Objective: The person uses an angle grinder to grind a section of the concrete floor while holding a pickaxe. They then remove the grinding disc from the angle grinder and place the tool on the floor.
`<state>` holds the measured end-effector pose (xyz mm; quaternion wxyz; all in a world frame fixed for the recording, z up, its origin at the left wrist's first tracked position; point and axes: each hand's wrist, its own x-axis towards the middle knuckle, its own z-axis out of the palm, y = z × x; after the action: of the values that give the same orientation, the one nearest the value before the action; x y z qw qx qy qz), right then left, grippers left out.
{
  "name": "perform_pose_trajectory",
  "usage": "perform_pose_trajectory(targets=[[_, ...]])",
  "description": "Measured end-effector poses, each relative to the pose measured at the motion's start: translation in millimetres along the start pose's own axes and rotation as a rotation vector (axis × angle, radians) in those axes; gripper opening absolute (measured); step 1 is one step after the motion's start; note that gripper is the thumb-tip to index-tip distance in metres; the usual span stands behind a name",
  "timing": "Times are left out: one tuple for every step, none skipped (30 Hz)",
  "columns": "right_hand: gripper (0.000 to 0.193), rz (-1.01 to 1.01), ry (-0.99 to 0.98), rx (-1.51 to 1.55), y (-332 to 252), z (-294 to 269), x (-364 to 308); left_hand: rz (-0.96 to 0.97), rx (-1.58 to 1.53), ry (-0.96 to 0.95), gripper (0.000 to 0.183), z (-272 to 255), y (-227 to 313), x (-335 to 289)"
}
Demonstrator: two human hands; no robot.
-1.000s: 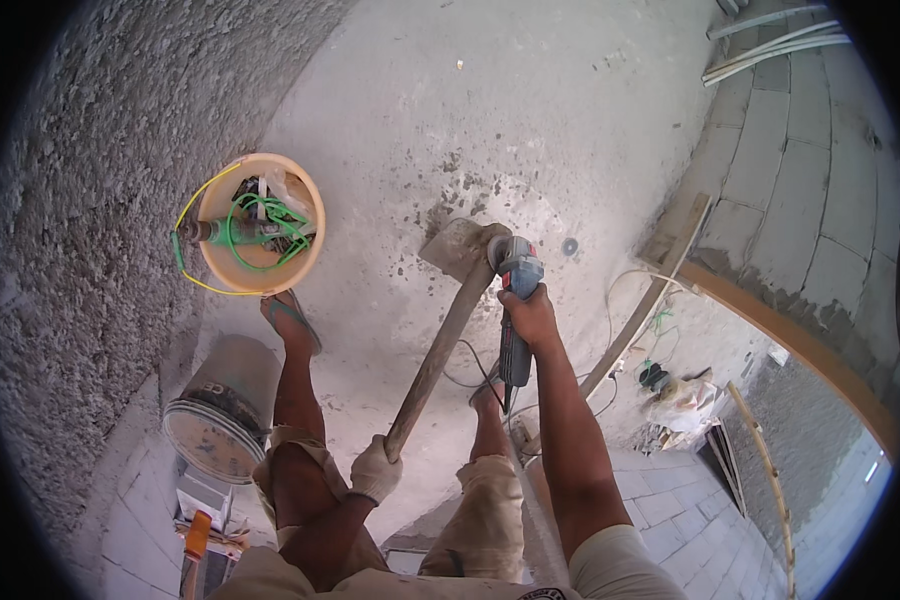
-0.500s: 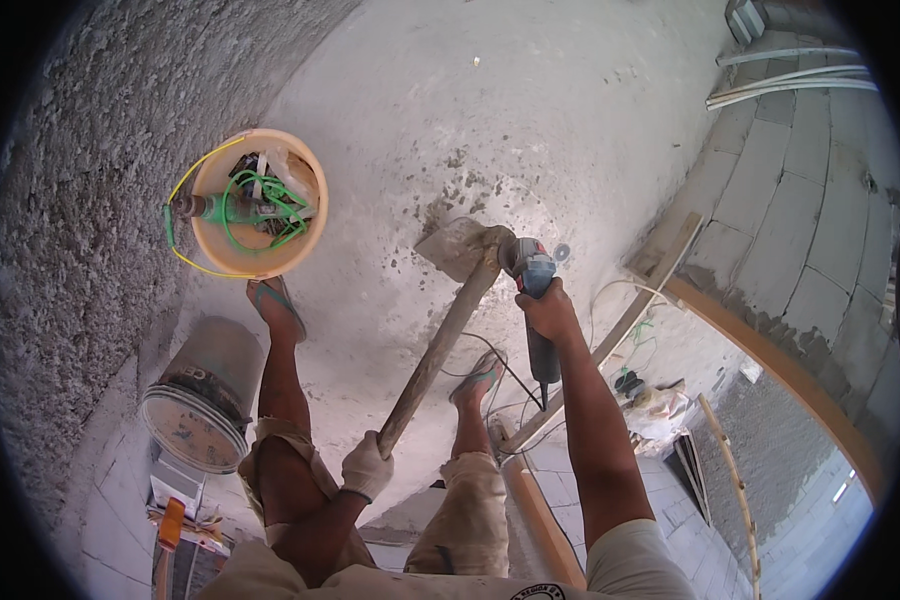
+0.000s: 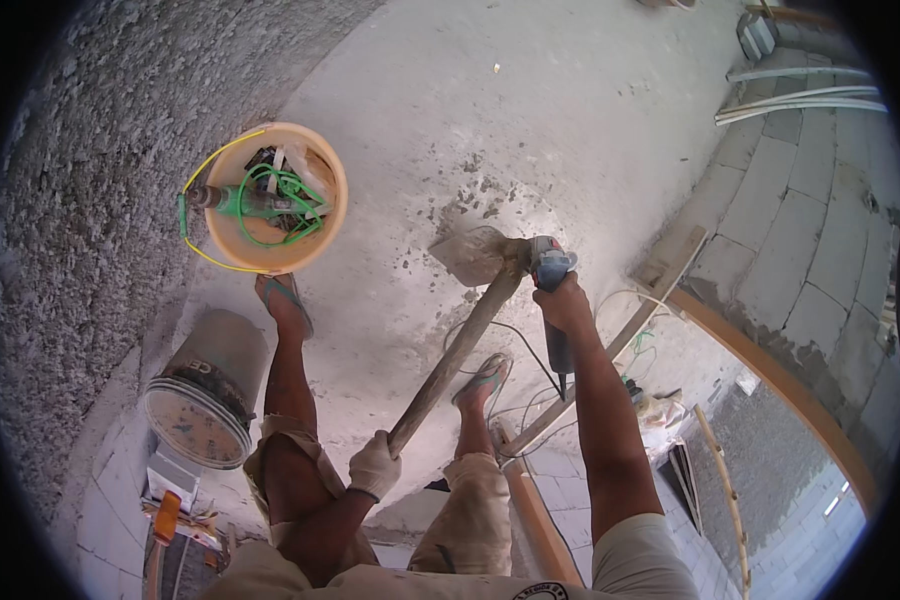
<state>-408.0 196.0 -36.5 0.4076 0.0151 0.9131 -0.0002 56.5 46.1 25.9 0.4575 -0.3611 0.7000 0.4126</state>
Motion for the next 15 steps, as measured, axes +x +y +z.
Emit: perform_pose_trajectory(targets=[[0.074,-0.041,-0.031,-0.023,7,0,-2,-0.010,0.004,-0.013,0.034,1,-1,-4],[0.074,-0.081,-0.062,-0.046,14,-1,-3,0.004,0.008,0.003,0.034,3,-3,-7],[0.074,-0.122,-0.088,-0.068,13,-5,-7,0.023,0.012,0.022,0.033,3,-5,-5],[0.086,-0.080,-0.130,-0.056,7,-10,-11,0.041,0.015,0.041,0.033,5,-7,-6],[0.086,-0.046,-0.119,-0.040,7,-8,-11,0.033,0.020,0.029,0.033,6,-8,-8],[0.087,-0.012,-0.102,-0.024,7,-7,-10,0.031,0.024,0.021,0.033,6,-8,-7],[0.087,0.005,-0.102,-0.022,9,-9,-10,0.029,0.029,0.012,0.033,5,-7,-6],[0.086,0.022,-0.102,-0.022,12,-11,-11,0.031,0.028,0.008,0.033,5,-6,-6],[0.086,0.018,-0.121,-0.035,17,-14,-13,0.030,0.028,0.008,0.033,5,-6,-4],[0.085,0.014,-0.140,-0.049,21,-15,-14,0.028,0.027,0.006,0.032,4,-6,-1],[0.087,0.016,-0.140,-0.037,23,-14,-16,0.038,0.025,0.022,0.032,2,-7,2],[0.088,0.021,-0.142,-0.027,24,-15,-21,0.046,0.021,0.033,0.032,1,-7,3],[0.089,0.026,-0.144,-0.017,26,-15,-24,0.054,0.019,0.044,0.032,1,-6,3],[0.088,0.034,-0.138,0.034,30,-13,-24,0.042,0.010,0.041,0.032,2,-5,1],[0.088,0.041,-0.128,0.089,32,-13,-23,0.034,0.004,0.041,0.032,3,-4,3]])
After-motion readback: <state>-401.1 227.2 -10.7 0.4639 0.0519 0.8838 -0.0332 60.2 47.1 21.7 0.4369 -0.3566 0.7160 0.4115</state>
